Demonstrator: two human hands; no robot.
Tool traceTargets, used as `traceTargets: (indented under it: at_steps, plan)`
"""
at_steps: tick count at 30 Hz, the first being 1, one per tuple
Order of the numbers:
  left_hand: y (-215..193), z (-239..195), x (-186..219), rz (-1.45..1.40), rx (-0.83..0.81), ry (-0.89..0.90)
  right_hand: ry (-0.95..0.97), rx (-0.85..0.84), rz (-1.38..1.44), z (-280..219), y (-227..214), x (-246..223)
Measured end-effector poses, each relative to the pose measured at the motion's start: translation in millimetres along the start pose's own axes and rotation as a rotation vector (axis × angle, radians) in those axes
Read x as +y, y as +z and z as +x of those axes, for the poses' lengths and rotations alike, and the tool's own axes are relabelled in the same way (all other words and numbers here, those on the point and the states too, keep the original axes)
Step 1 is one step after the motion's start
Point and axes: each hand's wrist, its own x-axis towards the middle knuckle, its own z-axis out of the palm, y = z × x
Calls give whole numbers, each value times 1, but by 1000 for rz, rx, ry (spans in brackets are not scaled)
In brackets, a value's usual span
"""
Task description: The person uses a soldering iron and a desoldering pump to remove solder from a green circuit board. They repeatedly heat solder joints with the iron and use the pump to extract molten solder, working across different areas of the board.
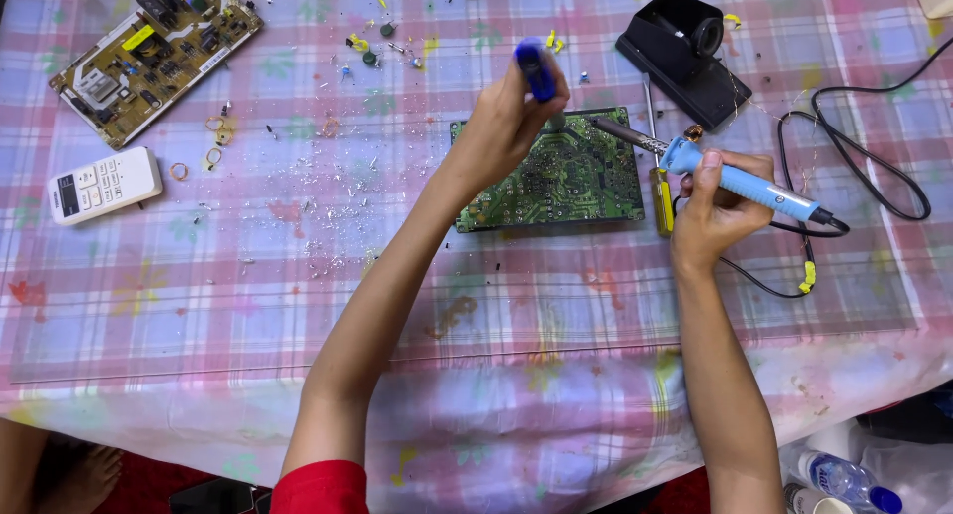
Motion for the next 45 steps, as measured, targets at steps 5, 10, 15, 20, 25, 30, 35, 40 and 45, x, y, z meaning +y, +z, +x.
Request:
traceTargets:
  at_steps: [5,10,15,20,25,30,35,40,45]
  plan:
    - [6,5,-9,61,7,-30,24,-17,28,-1,1,1]
    - [-2,-22,5,22,184,-13,33,-31,24,-2,1,6]
    - [-4,-48,10,52,522,88,25,-9,122,-3,2,20]
    - [1,-59,1,90,501,91,31,-26,100,-5,1,20]
    - [-1,-63,15,-33,396,-25,76,-61,34,-5,6,2]
    - [2,-63,16,-125,408,-61,85,-79,25,-6,7,2]
    - [3,-63,17,-141,393,-78,103,-76,27,-6,6,3]
    - [3,-62,17,-155,385,-98,143,-72,16,-7,6,2]
    - [3,-63,15,-169,393,-93,138,-50,17,-6,6,2]
